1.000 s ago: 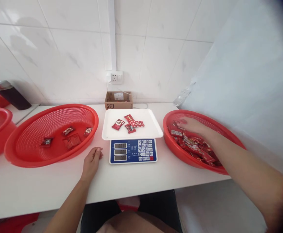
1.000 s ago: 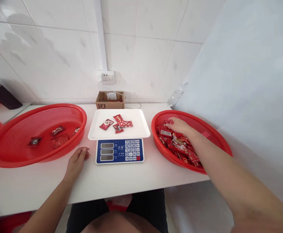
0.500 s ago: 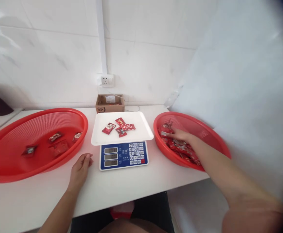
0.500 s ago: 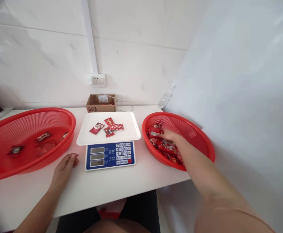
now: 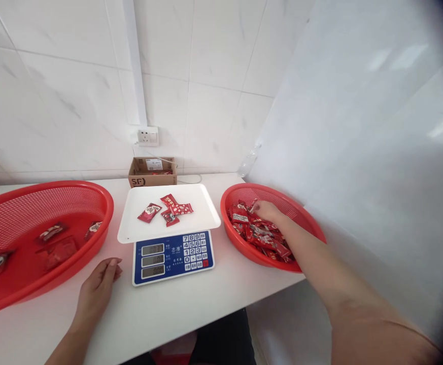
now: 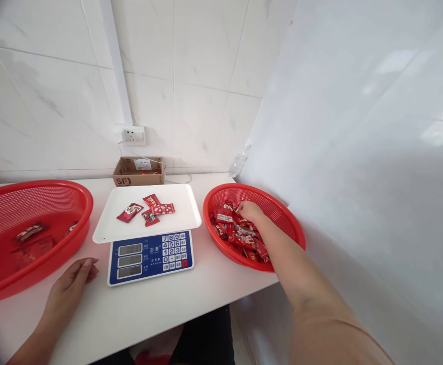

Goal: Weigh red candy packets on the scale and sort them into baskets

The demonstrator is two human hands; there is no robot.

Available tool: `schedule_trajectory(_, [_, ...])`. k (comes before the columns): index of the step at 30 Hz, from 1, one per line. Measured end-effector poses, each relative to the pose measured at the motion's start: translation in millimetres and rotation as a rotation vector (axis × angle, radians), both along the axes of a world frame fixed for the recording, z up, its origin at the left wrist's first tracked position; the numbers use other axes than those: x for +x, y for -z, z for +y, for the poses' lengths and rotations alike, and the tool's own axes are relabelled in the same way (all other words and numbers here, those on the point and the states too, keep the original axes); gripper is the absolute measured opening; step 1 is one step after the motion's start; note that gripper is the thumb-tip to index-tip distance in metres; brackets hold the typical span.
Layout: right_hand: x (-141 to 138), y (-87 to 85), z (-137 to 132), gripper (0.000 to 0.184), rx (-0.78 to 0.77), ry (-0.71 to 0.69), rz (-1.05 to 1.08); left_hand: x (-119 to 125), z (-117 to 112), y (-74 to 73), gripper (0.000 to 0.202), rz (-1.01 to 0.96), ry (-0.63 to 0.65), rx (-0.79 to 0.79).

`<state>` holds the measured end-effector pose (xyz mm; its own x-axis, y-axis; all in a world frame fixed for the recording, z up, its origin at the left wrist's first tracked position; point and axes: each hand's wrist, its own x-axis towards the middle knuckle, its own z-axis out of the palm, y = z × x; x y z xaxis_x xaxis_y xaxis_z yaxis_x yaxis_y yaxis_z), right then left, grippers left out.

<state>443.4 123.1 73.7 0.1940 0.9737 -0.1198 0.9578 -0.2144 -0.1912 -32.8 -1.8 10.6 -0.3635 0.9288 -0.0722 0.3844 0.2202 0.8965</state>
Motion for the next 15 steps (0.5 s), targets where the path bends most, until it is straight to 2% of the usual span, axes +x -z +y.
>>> schedule_trajectory(3, [-3,1.1,8,0.033,0.039,-0.016,-0.065,0,0,-1.5,0.046,0.003,0.005,0.028])
schedule_trajectory(7, [-14,6.7,18,0.052,0.033,-0.171,-0.08,0,0,-0.1,0.049,0.011,0.01,0.054])
schedule_trajectory(11, [-21,11.2,25,0.051,-0.022,-0.268,-0.061,-2,0,4.2,0.051,0.019,0.015,0.06])
schedule_trajectory(15, [-17,12.9,20,0.041,-0.035,-0.226,-0.037,-4,0,7.8,0.051,-0.002,0.035,0.106])
